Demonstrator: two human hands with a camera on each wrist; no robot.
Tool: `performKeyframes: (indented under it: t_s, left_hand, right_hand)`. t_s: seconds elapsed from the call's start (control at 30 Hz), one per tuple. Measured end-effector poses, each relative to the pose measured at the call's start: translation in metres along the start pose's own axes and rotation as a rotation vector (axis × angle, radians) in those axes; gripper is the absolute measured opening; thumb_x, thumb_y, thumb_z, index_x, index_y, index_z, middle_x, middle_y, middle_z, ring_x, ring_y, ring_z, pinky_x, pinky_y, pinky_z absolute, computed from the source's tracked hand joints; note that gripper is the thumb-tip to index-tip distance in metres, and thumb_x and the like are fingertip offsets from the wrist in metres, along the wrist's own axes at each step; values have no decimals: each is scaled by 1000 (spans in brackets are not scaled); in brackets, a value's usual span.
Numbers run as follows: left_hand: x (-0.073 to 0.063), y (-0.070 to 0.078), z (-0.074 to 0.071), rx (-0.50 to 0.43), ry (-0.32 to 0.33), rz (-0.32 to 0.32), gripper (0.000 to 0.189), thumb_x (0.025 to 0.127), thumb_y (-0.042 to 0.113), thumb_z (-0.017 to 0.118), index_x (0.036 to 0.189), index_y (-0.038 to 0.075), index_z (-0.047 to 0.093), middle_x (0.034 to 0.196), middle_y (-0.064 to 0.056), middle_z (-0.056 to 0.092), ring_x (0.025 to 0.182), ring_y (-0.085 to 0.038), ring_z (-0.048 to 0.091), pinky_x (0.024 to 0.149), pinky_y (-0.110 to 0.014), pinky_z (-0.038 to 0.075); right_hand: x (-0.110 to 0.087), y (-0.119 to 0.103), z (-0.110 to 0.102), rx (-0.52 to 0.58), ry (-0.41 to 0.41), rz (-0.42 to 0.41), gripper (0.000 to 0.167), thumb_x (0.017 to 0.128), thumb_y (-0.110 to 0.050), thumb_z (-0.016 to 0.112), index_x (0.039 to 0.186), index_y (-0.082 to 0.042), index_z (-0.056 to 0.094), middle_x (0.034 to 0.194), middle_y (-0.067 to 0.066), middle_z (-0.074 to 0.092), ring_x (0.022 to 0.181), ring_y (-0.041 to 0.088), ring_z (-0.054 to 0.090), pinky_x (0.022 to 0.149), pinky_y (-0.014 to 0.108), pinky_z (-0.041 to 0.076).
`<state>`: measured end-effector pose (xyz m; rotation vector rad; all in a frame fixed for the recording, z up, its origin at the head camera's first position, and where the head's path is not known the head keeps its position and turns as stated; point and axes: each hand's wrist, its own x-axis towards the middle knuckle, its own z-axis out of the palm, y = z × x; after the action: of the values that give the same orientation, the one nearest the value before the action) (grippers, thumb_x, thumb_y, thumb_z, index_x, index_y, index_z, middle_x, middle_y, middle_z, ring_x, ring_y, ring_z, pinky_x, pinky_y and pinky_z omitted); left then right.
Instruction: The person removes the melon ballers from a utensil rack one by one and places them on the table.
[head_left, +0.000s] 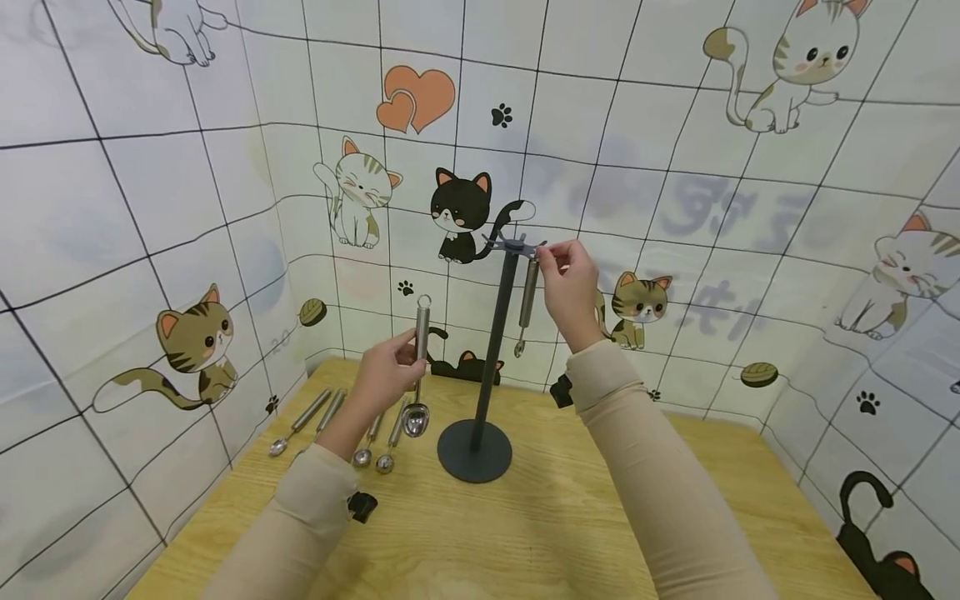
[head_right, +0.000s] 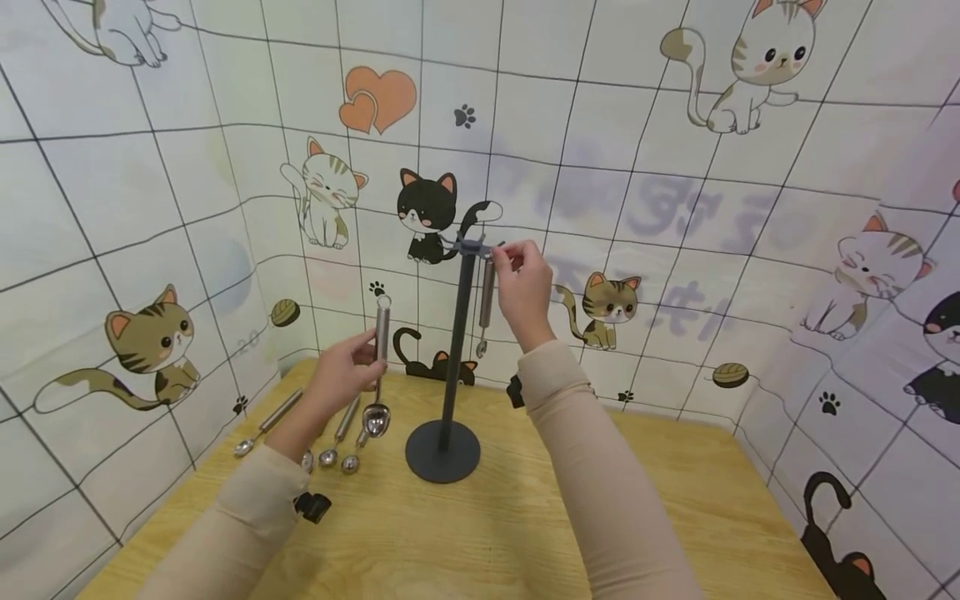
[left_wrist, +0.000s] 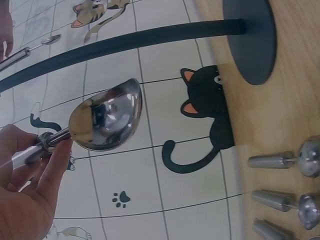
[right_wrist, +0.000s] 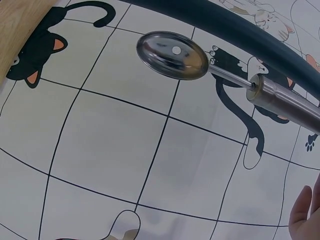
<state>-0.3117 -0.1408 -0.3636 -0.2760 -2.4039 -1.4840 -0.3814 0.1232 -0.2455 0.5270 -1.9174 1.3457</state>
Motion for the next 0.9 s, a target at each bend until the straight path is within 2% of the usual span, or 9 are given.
performKeyframes:
  t_s: [0.13, 0.33, 0.53, 0.77, 0.9]
  left_hand:
    - [-1, -11, 2, 0, -35, -53, 63, 96, 7, 65, 154, 7, 43, 116, -16, 66, 101, -29, 67, 66, -30, 61]
    - [-2, -27, 9, 10, -66, -74, 62, 96, 6, 66, 153, 3, 43, 114, -16, 64, 99, -29, 68, 63, -30, 60]
    - [-2, -48, 16, -4, -99, -121, 62, 97, 9, 66, 155, 6, 42, 118, -14, 62, 103, -28, 67, 67, -35, 62]
    - [-2, -62, 20, -128, -112, -158, 69, 97, 6, 67, 158, 10, 36, 120, -18, 59, 98, -27, 65, 68, -34, 62]
    - [0, -66, 22, -153, -103, -172, 72, 96, 6, 68, 159, 15, 35, 121, -18, 59, 97, -27, 65, 68, -35, 62]
  right_hand:
    - [-1, 1, 0, 0, -5, 14, 23, 103, -20, 63, 105, 3, 61, 90, 8, 61, 78, 14, 51, 67, 26, 40]
    - [-1, 0, -1, 0, -6, 2, 23, 103, -20, 63, 105, 3, 61, 90, 8, 60, 78, 15, 50, 67, 26, 40]
    - [-1, 1, -2, -7, -6, -6, 22, 103, -19, 62, 104, 3, 60, 89, 8, 60, 78, 14, 51, 66, 26, 40]
    - [-1, 1, -2, 8, -17, -12, 22, 103, -19, 62, 105, 3, 61, 90, 10, 61, 78, 15, 52, 66, 26, 41]
    - [-2, 0, -2, 1, -18, -11, 23, 103, -20, 62, 106, 3, 61, 91, 10, 61, 79, 15, 52, 67, 26, 41]
